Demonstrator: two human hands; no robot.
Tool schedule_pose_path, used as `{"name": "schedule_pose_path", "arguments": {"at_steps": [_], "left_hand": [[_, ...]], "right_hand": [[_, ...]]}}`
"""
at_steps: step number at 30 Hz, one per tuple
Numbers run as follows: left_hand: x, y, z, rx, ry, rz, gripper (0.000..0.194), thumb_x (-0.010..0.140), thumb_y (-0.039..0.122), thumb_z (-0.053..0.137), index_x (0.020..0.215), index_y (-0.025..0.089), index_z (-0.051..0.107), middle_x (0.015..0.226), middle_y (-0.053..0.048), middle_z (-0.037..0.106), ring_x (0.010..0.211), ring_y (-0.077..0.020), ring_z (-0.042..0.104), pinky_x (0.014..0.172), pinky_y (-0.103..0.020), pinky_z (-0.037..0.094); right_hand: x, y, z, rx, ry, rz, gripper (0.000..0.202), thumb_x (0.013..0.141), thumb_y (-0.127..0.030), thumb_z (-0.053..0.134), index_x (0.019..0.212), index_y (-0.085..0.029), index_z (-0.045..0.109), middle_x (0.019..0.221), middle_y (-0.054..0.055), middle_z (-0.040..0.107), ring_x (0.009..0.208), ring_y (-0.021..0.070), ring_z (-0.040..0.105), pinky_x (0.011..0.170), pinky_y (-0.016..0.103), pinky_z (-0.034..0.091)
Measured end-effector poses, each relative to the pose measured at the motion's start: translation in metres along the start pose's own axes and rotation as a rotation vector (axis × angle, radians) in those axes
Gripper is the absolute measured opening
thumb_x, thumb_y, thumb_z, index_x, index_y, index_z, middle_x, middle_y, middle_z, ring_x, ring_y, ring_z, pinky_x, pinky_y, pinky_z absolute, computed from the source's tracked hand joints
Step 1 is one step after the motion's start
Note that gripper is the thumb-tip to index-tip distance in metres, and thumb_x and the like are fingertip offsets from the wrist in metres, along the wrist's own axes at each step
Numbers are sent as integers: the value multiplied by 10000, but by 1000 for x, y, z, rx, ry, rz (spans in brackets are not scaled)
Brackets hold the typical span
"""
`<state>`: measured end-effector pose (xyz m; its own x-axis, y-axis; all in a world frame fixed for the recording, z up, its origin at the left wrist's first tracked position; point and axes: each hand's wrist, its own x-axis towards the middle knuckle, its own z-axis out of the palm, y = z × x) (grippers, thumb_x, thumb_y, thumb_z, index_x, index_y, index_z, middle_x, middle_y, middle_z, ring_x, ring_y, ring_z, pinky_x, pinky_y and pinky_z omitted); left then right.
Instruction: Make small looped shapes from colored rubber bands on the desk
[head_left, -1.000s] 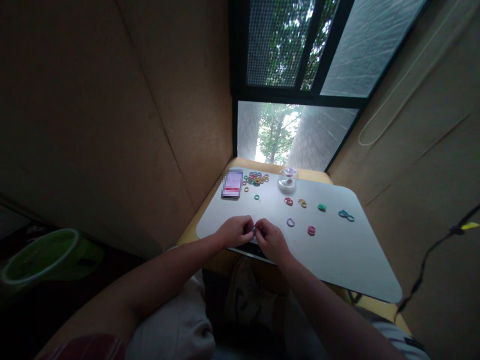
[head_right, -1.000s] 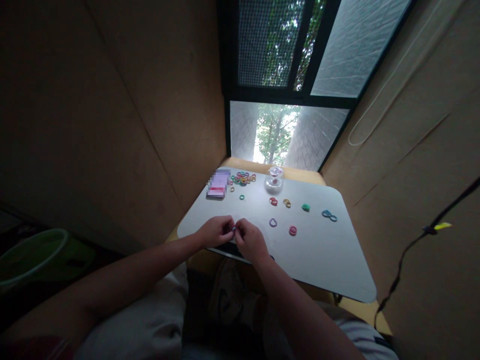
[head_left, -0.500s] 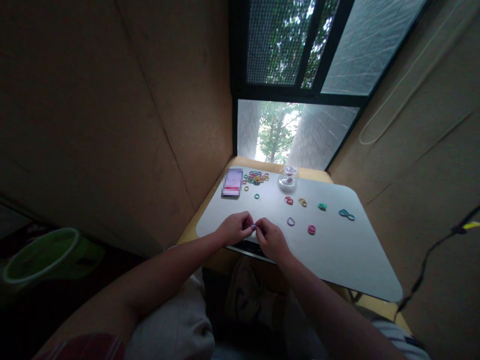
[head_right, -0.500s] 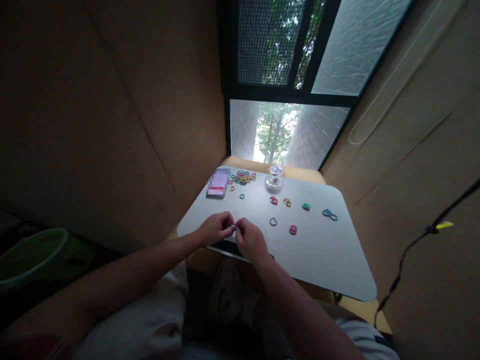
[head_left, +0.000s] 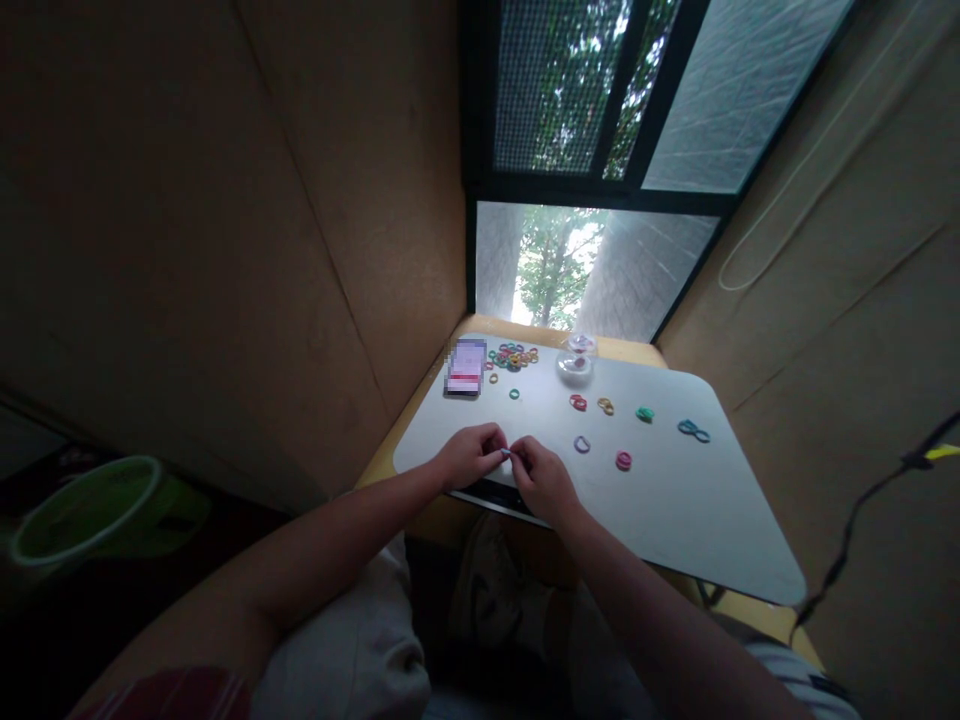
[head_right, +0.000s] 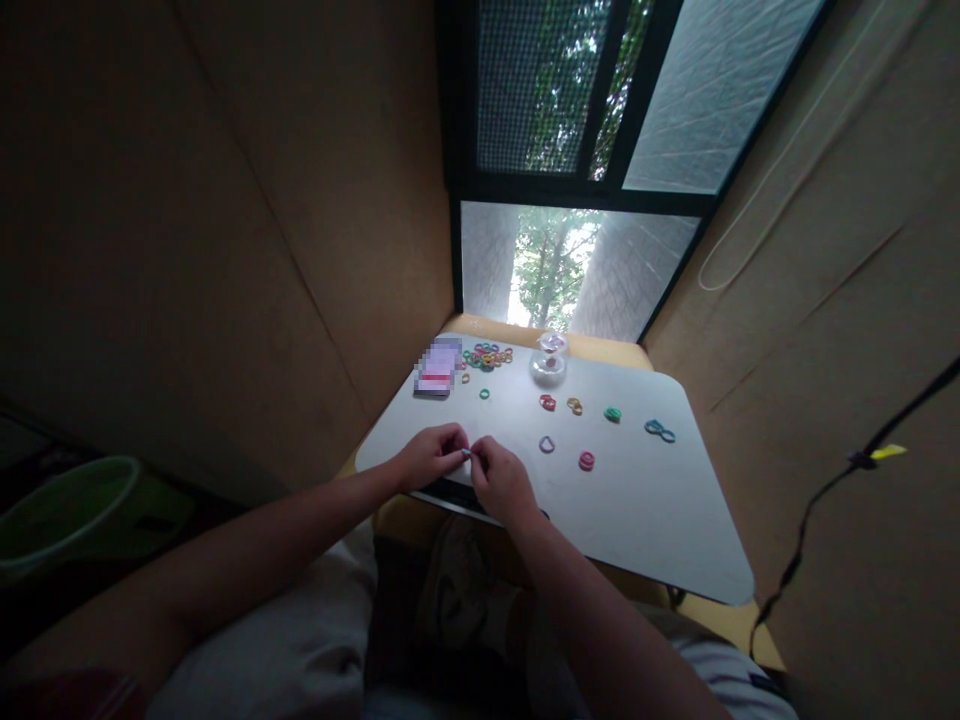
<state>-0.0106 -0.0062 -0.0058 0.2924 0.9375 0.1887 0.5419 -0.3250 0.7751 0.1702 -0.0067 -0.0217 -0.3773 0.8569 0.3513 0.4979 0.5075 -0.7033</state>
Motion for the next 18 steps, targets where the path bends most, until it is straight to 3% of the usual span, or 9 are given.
{"name": "schedule_pose_path", "arguments": {"at_steps": [10,18], "left_hand": [[6,-12,0,-195,-22,-23,236,815,371,619,830,139,660,682,19,580,633,-109,469,583,-222,370],[7,-6,-12,-350,-171,-67,271,768,398,657,810,131,633,647,39,505,596,-90,413,546,-207,346]], "right_hand": [[1,2,1,-23,-4,-10,99,882,-251,470,828,-214,544,666,-17,546,602,147,496,590,251,340],[0,1,0,-32,-17,2,111,883,-256,467,857,-216,568,667,-14,563,606,152,508,594,250,345]]}}
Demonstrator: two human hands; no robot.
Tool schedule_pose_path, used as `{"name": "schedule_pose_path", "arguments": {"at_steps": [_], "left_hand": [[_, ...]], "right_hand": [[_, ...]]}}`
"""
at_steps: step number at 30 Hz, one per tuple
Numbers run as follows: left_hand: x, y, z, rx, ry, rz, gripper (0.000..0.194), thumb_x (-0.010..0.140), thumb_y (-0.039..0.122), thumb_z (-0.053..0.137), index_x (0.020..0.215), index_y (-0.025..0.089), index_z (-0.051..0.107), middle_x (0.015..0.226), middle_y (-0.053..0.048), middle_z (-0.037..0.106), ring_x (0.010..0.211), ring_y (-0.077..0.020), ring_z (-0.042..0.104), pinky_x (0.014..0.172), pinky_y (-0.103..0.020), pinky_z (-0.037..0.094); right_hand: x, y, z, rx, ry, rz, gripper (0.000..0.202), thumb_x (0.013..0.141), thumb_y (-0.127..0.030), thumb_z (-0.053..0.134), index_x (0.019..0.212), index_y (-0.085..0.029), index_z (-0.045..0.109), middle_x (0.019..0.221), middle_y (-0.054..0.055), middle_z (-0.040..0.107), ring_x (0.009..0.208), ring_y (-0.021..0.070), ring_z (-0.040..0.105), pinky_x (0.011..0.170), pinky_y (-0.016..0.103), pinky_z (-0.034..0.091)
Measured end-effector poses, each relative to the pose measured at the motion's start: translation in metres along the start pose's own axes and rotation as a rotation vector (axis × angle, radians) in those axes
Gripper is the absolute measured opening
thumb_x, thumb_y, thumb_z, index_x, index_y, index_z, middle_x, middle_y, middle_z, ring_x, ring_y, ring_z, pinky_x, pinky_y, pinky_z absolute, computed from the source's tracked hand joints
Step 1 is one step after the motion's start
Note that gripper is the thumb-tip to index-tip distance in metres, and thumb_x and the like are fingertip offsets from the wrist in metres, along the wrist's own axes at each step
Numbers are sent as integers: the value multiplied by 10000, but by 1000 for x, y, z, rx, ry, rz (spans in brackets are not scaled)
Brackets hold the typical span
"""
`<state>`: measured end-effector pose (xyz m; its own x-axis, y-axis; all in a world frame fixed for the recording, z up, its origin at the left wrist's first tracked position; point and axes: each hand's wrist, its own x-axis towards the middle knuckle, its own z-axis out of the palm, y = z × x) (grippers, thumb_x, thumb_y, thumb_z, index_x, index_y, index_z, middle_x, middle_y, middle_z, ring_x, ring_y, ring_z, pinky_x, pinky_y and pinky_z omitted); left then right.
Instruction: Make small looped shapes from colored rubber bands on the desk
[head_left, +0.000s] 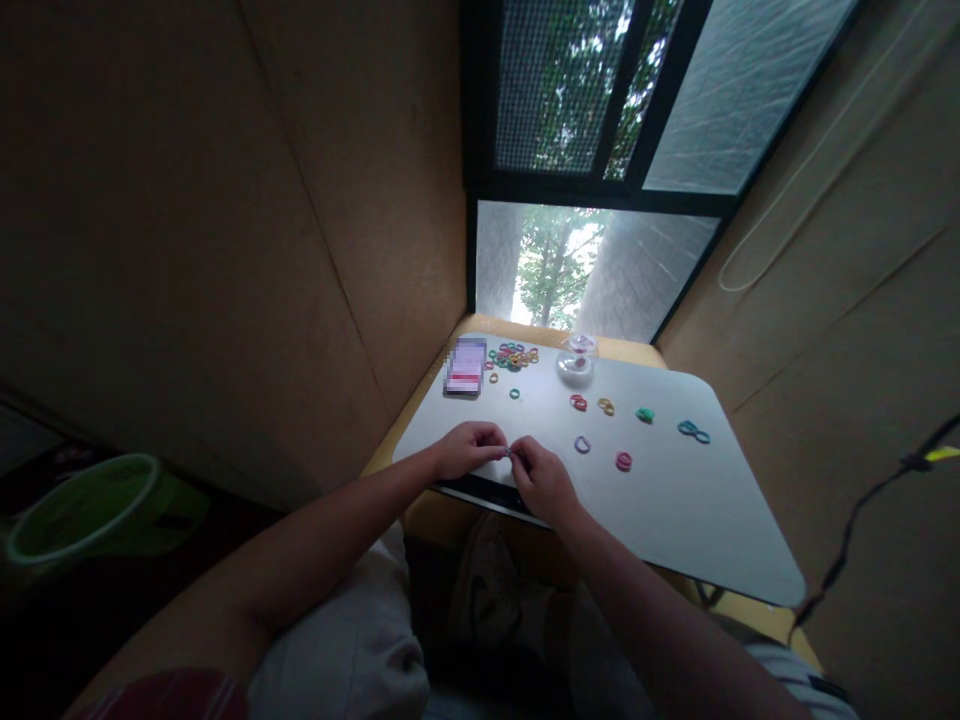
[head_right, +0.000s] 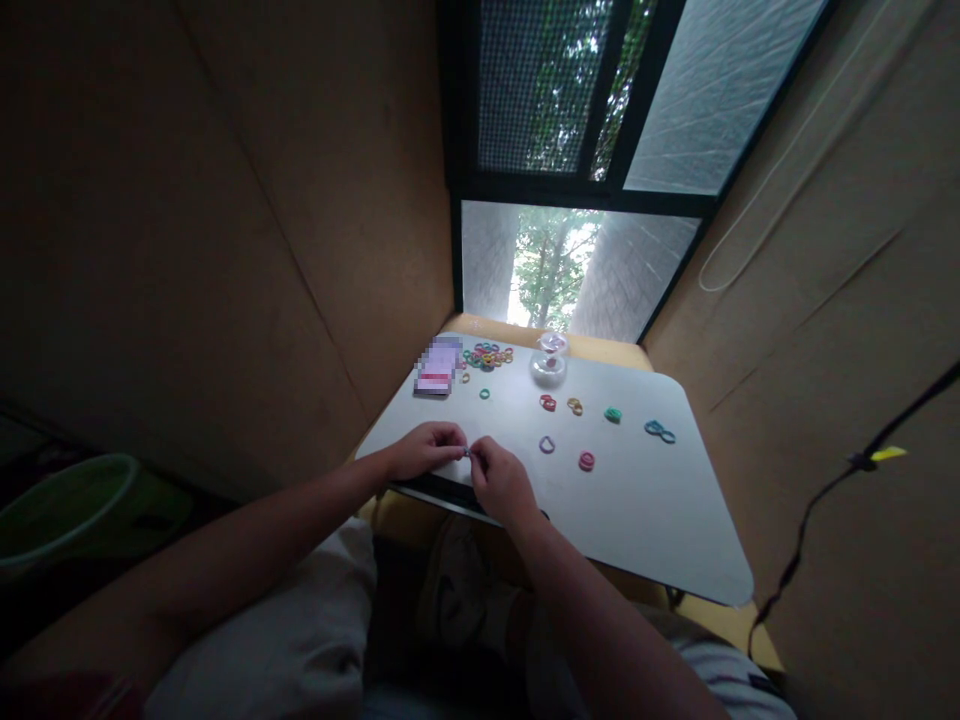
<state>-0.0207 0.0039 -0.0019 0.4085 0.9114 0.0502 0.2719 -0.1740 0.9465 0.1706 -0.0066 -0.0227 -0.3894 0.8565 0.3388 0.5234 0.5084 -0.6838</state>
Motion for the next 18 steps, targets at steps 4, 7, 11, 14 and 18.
{"name": "schedule_pose_path", "arguments": {"at_steps": [4,7,11,14,18], "left_hand": [[0,5,-3,-2,-50,-11,281,759,408,661,793,132,620,666,33,517,626,-95,426,572,-210,364],[0,8,-4,19,-99,-8,276,765,407,646,778,133,613,660,39,511,633,-98,429,598,-219,374],[0,12,-4,87,-154,-17,255,783,396,620,783,142,605,643,46,501,628,-101,433,607,-224,369],[-3,10,-1,163,-126,2,221,792,367,603,763,148,585,629,47,491,612,-98,426,582,-216,354],[-7,4,5,317,-41,61,158,773,300,606,728,155,565,621,47,499,586,-93,427,552,-210,326]], "right_hand": [[0,-1,0,5,-8,-5,122,885,-252,464,860,-216,577,677,-11,575,614,151,514,605,247,356],[0,-1,0,3,-9,-6,131,884,-243,461,865,-216,588,685,-6,589,618,153,521,604,246,358],[0,-1,0,-9,-13,-5,128,870,-223,465,867,-218,593,679,-5,592,612,155,522,594,246,351],[0,-1,0,-16,-8,-11,127,863,-213,468,861,-216,595,676,-6,590,610,154,520,595,246,353],[0,0,0,-15,-13,-19,121,855,-205,474,854,-213,594,693,-3,598,624,152,525,608,244,363]]}}
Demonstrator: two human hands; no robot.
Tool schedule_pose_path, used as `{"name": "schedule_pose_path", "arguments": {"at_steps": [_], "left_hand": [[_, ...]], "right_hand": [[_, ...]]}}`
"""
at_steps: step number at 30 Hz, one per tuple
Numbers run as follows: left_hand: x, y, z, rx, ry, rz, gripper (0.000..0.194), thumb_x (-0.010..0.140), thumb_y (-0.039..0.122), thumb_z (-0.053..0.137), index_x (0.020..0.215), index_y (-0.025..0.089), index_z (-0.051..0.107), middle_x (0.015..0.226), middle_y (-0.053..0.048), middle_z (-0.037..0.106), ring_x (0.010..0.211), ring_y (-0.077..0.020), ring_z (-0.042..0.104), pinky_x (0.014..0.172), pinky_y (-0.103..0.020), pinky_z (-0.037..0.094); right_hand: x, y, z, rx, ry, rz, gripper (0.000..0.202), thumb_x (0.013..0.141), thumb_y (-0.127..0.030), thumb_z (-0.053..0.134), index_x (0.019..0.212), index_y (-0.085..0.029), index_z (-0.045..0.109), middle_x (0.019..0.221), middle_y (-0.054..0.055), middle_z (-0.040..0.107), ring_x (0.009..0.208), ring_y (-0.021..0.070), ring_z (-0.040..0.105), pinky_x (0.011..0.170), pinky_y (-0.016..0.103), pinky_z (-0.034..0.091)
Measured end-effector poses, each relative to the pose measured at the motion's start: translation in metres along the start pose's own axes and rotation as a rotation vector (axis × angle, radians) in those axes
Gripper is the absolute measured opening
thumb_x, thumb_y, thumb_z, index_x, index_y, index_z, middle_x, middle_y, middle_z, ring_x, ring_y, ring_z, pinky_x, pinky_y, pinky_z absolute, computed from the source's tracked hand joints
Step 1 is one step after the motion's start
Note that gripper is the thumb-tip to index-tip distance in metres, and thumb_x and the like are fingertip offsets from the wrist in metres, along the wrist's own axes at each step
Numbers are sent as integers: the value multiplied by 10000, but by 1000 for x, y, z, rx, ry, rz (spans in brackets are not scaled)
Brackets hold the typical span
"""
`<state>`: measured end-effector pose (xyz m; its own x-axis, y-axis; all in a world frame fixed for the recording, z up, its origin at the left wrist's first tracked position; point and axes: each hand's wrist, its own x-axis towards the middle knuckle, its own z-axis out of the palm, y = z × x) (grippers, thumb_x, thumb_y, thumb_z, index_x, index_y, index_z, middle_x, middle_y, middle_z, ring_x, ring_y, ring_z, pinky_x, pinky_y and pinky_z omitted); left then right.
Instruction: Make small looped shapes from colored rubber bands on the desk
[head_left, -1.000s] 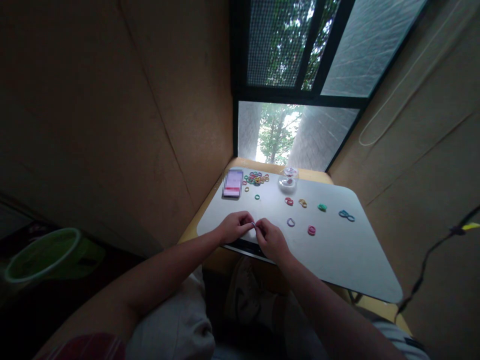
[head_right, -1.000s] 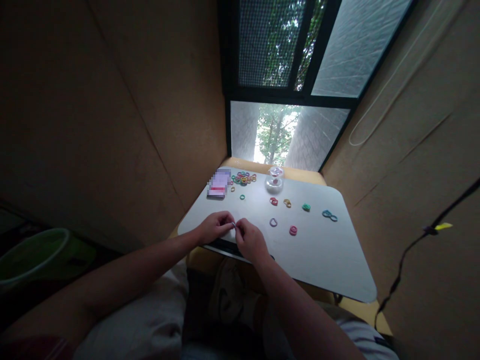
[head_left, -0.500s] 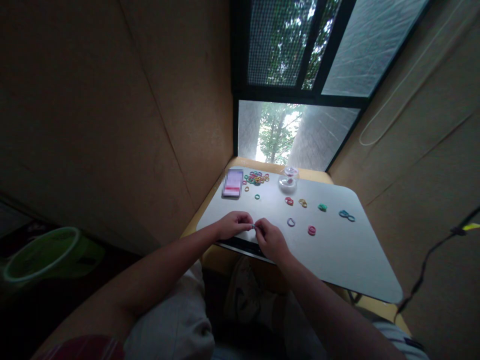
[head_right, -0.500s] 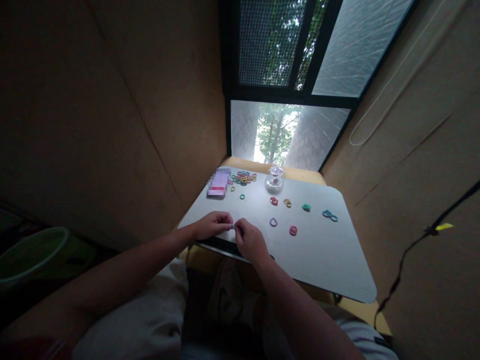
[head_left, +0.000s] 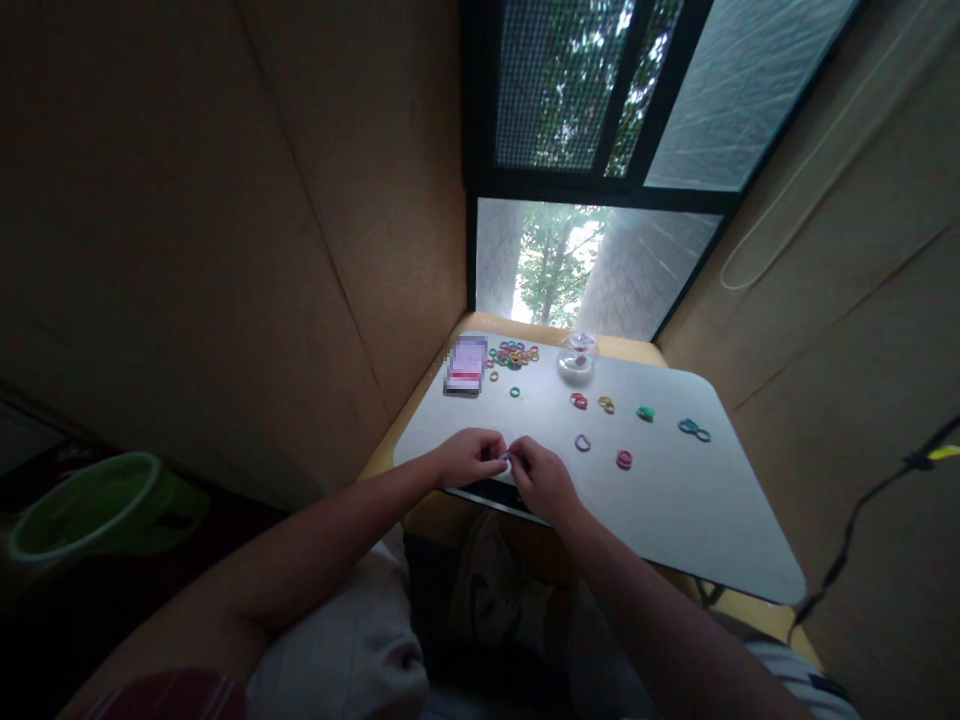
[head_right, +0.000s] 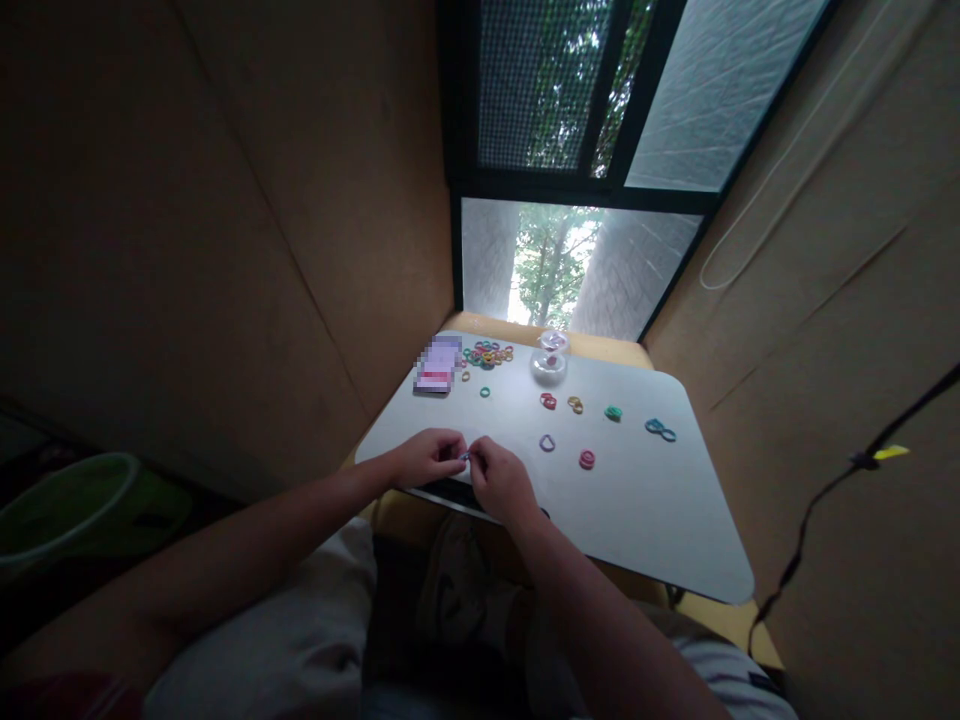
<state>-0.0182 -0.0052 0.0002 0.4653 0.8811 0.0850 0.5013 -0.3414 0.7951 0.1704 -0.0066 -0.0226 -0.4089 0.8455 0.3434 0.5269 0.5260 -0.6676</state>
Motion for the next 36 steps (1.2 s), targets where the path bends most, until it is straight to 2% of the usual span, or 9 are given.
{"name": "schedule_pose_path", "arguments": {"at_steps": [4,8,36], "left_hand": [[-2,0,5,118,67,28,125,762,272,606,718,159,572,611,43,514,575,-94,432,549,-214,313],[-3,1,6,141,107,27,119,766,270,606,729,159,585,623,37,536,579,-99,450,554,-219,320],[-3,-2,8,163,103,29,94,767,251,605,737,162,601,651,22,571,596,-104,477,569,-222,344]], "right_hand": [[0,1,0,4,-15,-8,121,858,-197,471,842,-211,591,694,-4,597,633,150,525,611,242,358],[0,1,-1,7,-17,-2,119,856,-193,474,842,-208,592,689,-7,592,626,147,522,608,242,355],[0,1,-4,47,-58,-32,98,843,-201,493,814,-210,587,678,-13,592,611,143,511,592,242,356]]}}
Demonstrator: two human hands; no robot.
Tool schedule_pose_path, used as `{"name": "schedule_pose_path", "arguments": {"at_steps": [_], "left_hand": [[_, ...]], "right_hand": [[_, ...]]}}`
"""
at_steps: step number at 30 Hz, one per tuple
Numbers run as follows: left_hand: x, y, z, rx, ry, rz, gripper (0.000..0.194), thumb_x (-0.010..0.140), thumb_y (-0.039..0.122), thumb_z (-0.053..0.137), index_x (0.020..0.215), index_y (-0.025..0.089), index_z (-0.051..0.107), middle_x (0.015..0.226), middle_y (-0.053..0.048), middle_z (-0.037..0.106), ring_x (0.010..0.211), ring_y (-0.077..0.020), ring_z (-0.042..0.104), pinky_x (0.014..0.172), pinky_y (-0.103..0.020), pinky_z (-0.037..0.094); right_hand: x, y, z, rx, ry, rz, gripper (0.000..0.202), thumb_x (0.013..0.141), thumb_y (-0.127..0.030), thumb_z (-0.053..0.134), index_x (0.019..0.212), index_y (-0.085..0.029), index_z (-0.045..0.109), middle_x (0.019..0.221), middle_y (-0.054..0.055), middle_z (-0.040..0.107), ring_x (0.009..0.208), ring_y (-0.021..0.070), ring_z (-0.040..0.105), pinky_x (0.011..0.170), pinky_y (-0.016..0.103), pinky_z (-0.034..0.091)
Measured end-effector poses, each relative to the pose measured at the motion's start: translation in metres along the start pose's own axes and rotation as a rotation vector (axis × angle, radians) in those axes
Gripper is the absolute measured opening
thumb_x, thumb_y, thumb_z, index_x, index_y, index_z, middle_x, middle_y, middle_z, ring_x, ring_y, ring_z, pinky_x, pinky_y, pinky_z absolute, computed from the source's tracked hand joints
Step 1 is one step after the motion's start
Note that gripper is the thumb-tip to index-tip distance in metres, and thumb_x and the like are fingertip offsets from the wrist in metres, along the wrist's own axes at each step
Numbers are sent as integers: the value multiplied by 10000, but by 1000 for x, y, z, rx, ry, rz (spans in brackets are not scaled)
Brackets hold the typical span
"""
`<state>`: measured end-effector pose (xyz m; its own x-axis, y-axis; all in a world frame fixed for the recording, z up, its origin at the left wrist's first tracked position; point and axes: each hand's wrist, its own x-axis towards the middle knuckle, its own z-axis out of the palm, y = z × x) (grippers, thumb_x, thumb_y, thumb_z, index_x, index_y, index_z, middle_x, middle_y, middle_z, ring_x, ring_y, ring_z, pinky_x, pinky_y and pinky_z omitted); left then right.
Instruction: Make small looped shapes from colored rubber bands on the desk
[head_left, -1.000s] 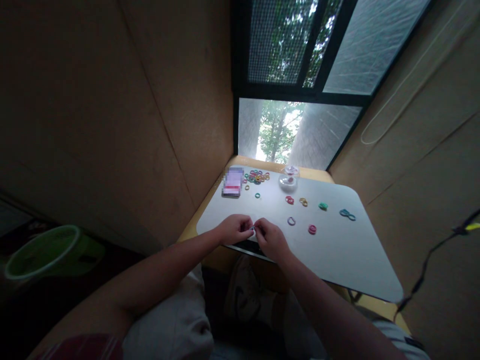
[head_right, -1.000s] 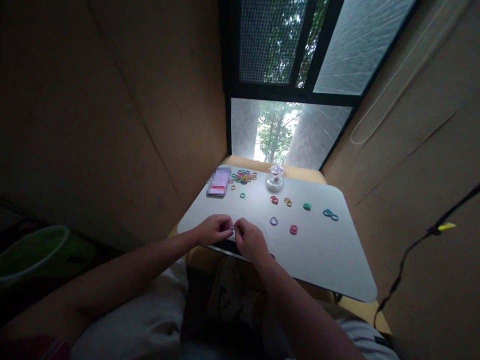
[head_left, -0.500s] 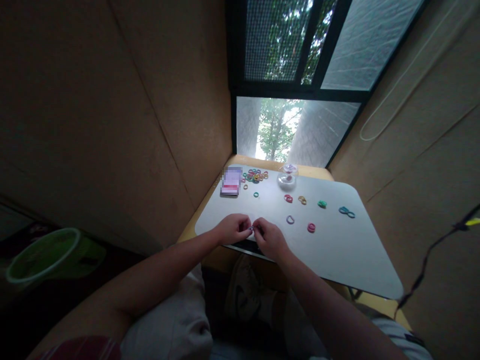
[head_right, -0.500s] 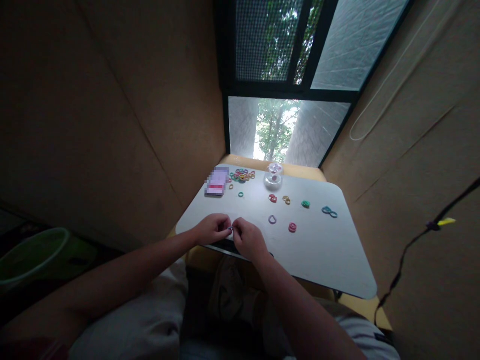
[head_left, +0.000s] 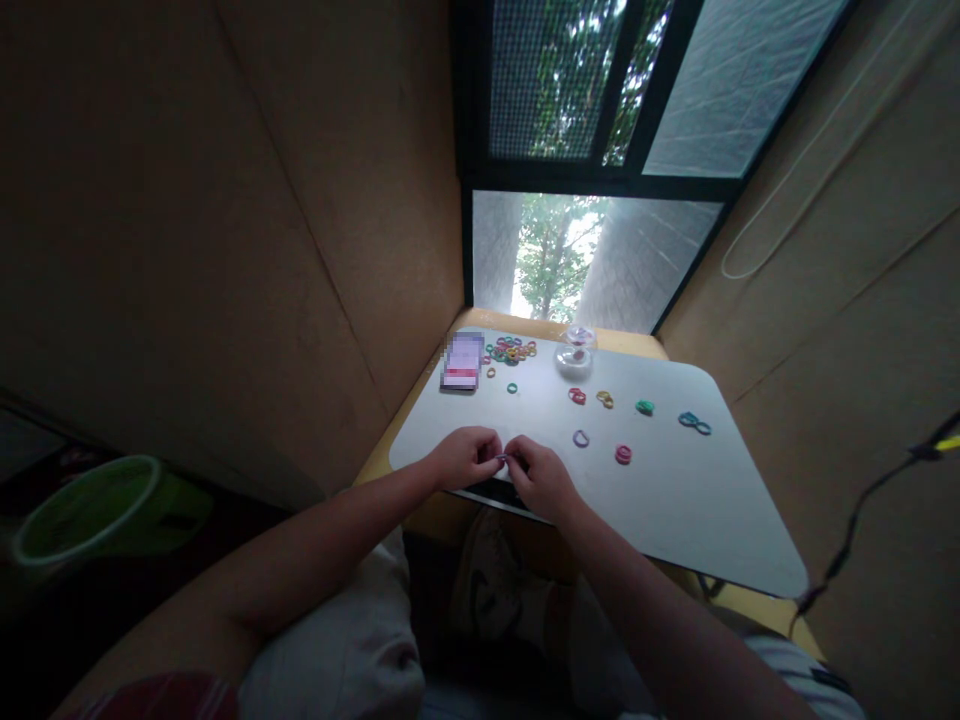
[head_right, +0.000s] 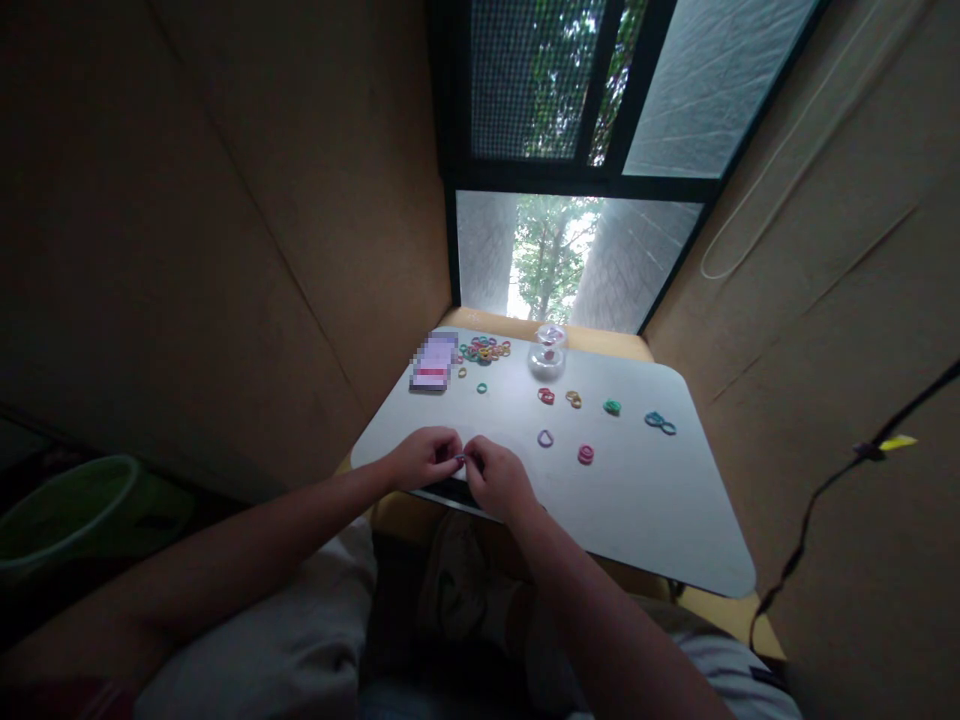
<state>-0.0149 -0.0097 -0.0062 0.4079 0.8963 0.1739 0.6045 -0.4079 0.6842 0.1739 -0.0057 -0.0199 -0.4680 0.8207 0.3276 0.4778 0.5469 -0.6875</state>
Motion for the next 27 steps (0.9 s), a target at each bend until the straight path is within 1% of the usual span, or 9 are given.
{"name": "schedule_pose_path", "arguments": {"at_steps": [12,27], "left_hand": [[-1,2,-1,13,4,17,84,764,242,604,742,161,601,638,28,558,580,-99,470,556,-216,338],[-1,2,0,59,-5,34,50,742,210,600,728,167,579,638,33,538,586,-102,466,558,-219,330]], "right_hand": [[-1,-1,-1,16,-15,-8,96,830,-202,497,806,-211,590,657,-16,583,594,140,499,591,242,359],[-2,0,-1,-13,-46,-16,88,845,-199,511,824,-214,595,713,-2,635,650,148,550,633,244,386]]}}
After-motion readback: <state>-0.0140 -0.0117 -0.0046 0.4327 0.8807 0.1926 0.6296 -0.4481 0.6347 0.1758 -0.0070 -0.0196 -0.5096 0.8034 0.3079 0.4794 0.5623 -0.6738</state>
